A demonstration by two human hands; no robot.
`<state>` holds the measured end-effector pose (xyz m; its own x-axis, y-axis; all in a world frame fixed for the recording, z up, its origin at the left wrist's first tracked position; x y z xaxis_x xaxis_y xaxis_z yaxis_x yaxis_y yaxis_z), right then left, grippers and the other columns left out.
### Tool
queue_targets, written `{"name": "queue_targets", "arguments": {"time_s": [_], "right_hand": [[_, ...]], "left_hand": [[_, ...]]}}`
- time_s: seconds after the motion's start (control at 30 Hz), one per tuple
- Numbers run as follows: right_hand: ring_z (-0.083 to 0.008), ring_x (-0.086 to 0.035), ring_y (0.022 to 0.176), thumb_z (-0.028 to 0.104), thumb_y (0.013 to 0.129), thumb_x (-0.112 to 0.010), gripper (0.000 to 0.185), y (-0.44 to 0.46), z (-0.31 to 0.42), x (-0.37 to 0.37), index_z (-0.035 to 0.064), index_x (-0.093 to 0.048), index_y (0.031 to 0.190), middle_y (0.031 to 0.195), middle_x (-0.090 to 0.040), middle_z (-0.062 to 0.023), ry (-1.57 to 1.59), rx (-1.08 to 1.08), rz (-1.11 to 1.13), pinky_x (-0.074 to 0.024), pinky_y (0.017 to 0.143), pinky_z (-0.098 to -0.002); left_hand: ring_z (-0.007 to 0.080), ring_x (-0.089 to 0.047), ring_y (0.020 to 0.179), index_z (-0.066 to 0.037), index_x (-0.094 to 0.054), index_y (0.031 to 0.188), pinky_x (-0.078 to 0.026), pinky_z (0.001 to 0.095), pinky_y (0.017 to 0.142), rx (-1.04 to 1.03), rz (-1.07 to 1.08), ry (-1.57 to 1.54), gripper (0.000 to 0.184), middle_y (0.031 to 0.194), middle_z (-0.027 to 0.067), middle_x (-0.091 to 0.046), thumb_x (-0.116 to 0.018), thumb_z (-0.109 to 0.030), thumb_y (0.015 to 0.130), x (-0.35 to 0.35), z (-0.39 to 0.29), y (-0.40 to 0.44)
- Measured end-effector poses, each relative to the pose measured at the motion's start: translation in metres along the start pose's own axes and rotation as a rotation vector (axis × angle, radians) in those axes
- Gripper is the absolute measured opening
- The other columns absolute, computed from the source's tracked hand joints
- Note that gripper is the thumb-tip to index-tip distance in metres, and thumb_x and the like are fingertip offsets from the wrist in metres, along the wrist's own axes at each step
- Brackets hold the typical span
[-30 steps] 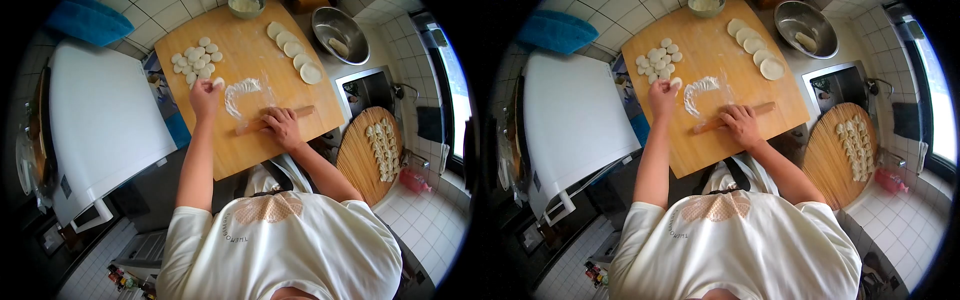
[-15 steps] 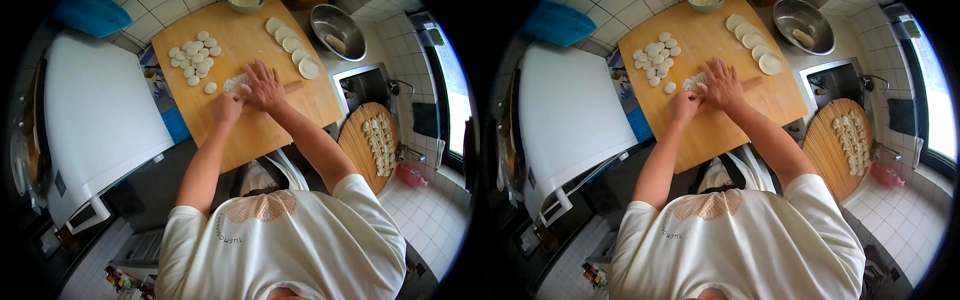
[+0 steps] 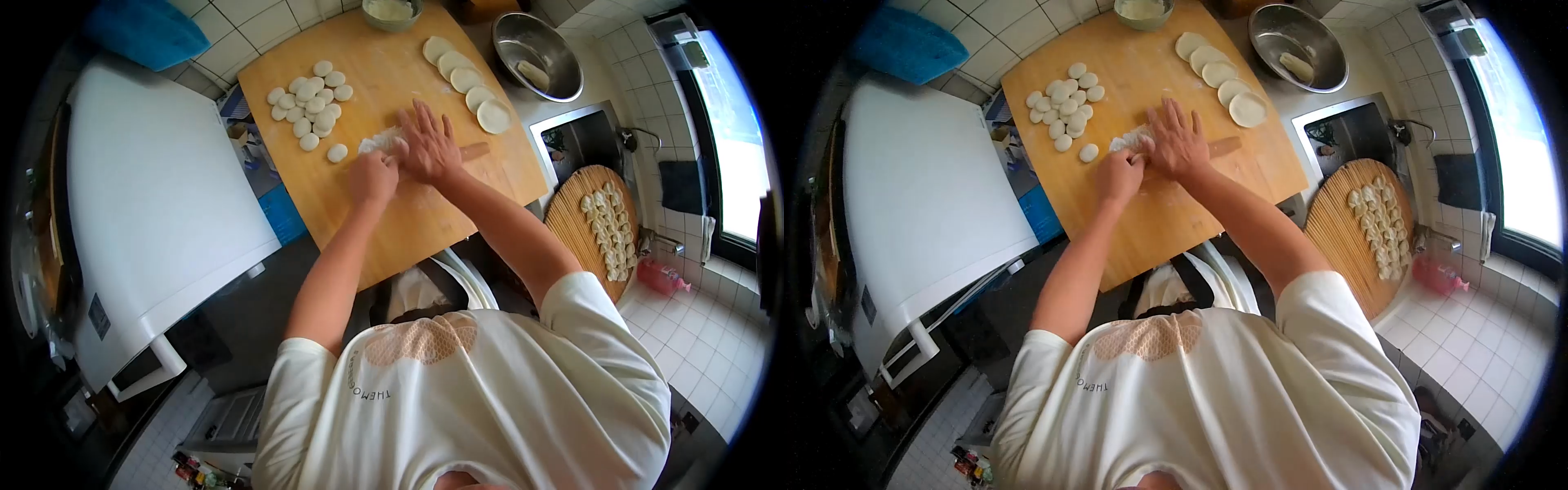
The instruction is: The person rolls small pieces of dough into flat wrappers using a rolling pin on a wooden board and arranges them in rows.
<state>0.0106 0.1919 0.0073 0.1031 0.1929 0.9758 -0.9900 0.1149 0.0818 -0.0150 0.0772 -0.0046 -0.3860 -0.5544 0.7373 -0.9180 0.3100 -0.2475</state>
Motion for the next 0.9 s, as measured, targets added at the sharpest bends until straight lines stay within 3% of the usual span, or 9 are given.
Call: {"name": "queue_targets", "arguments": {"time_s": [0.17, 0.23, 0.37, 0.43, 0.53, 0.6, 0.7, 0.8, 0.9], "right_hand": [[-0.0278, -0.029, 0.135, 0.047, 0.090, -0.046, 0.060, -0.045, 0.002, -0.002, 0.0103, -0.038, 0.137, 0.146, -0.033, -0.0124, -0.024, 0.063, 0.091, -0.0233, 0.107, -0.0525], [-0.0269, -0.029, 0.136, 0.046, 0.089, -0.046, 0.060, -0.088, 0.002, 0.004, 0.0088, -0.040, 0.136, 0.145, -0.033, -0.0118, 0.034, 0.047, 0.107, -0.0228, 0.107, -0.0524], [-0.0259, -0.028, 0.137, 0.043, 0.090, -0.046, 0.056, -0.069, -0.001, -0.005, 0.0086, -0.043, 0.135, 0.146, -0.033, -0.0113, 0.014, 0.033, 0.045, -0.0200, 0.109, -0.0521], [-0.0256, -0.023, 0.139, 0.042, 0.092, -0.042, 0.055, -0.015, 0.001, 0.001, 0.0094, -0.041, 0.136, 0.146, -0.032, -0.0128, 0.057, -0.022, 0.025, -0.0157, 0.111, -0.0520], [-0.0272, -0.023, 0.138, 0.042, 0.091, -0.043, 0.056, 0.024, -0.005, 0.002, 0.0100, -0.039, 0.137, 0.146, -0.032, -0.0148, 0.049, -0.074, -0.115, -0.0179, 0.109, -0.0531], [-0.0284, -0.026, 0.137, 0.043, 0.091, -0.044, 0.057, 0.002, -0.001, 0.003, 0.0106, -0.037, 0.138, 0.146, -0.032, -0.0156, 0.070, -0.041, -0.034, -0.0206, 0.108, -0.0530], [-0.0265, -0.028, 0.136, 0.048, 0.091, -0.043, 0.062, -0.071, 0.003, 0.000, 0.0068, -0.038, 0.137, 0.145, -0.034, -0.0128, 0.018, 0.043, 0.111, -0.0208, 0.109, -0.0509], [-0.0260, -0.028, 0.136, 0.048, 0.091, -0.042, 0.063, -0.096, 0.004, 0.001, 0.0049, -0.038, 0.137, 0.145, -0.034, -0.0126, 0.001, 0.023, 0.130, -0.0209, 0.109, -0.0506], [-0.0268, -0.025, 0.138, 0.042, 0.092, -0.042, 0.056, -0.028, 0.004, 0.006, 0.0078, -0.040, 0.136, 0.147, -0.031, -0.0129, 0.007, 0.004, 0.127, -0.0180, 0.110, -0.0514]], "left_hand": [[0.0372, -0.063, 0.076, 0.002, -0.064, 0.074, -0.050, 0.0427, 0.069, 0.004, -0.003, -0.089, 0.021, 0.078, 0.0212, -0.065, -0.059, -0.018, 0.078, 0.008, 0.011, 0.003], [0.0370, -0.063, 0.077, 0.001, -0.064, 0.076, -0.050, 0.0426, 0.068, 0.195, 0.062, -0.448, 0.021, 0.080, 0.0209, -0.065, -0.060, -0.019, 0.078, -0.003, 0.043, -0.007], [0.0368, -0.063, 0.077, -0.001, -0.065, 0.079, -0.050, 0.0434, 0.067, 0.100, 0.036, -0.420, 0.018, 0.080, 0.0199, -0.065, -0.061, -0.018, 0.077, -0.014, 0.040, -0.012], [0.0367, -0.064, 0.077, -0.003, -0.067, 0.079, -0.051, 0.0428, 0.067, 0.036, 0.101, 0.020, 0.017, 0.079, 0.0188, -0.066, -0.062, -0.018, 0.076, 0.000, 0.001, -0.009], [0.0370, -0.064, 0.074, -0.003, -0.067, 0.077, -0.051, 0.0442, 0.066, -0.009, 0.063, 0.049, 0.018, 0.077, 0.0184, -0.066, -0.061, -0.019, 0.077, -0.008, 0.003, 0.025], [0.0345, -0.065, 0.071, 0.000, -0.066, 0.074, -0.050, 0.0432, 0.063, -0.083, 0.012, 0.046, 0.018, 0.074, 0.0184, -0.066, -0.060, -0.017, 0.077, 0.001, 0.001, 0.017], [0.0263, -0.067, 0.069, 0.002, -0.065, 0.076, -0.051, 0.0369, 0.063, 0.166, 0.025, -0.355, 0.016, 0.071, 0.0175, -0.065, -0.060, -0.013, 0.077, 0.003, 0.036, 0.004], [0.0272, -0.066, 0.069, 0.001, -0.065, 0.077, -0.051, 0.0377, 0.063, 0.088, -0.028, -0.426, 0.017, 0.073, 0.0172, -0.065, -0.061, -0.015, 0.078, -0.017, 0.055, -0.009], [0.0327, -0.065, 0.072, 0.000, -0.067, 0.080, -0.050, 0.0401, 0.064, -0.015, -0.012, -0.134, 0.017, 0.078, 0.0182, -0.066, -0.061, -0.016, 0.077, 0.004, 0.005, -0.013]]}}
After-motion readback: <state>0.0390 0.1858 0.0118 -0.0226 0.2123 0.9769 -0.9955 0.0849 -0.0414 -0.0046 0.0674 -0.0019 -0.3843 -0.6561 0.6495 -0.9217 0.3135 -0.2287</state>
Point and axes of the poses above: each hand's wrist, its own y-axis towards the middle knuckle, its own x-axis out of the back of the hand, z = x × y, the point moved 9 cm from there along y, towards the middle knuckle
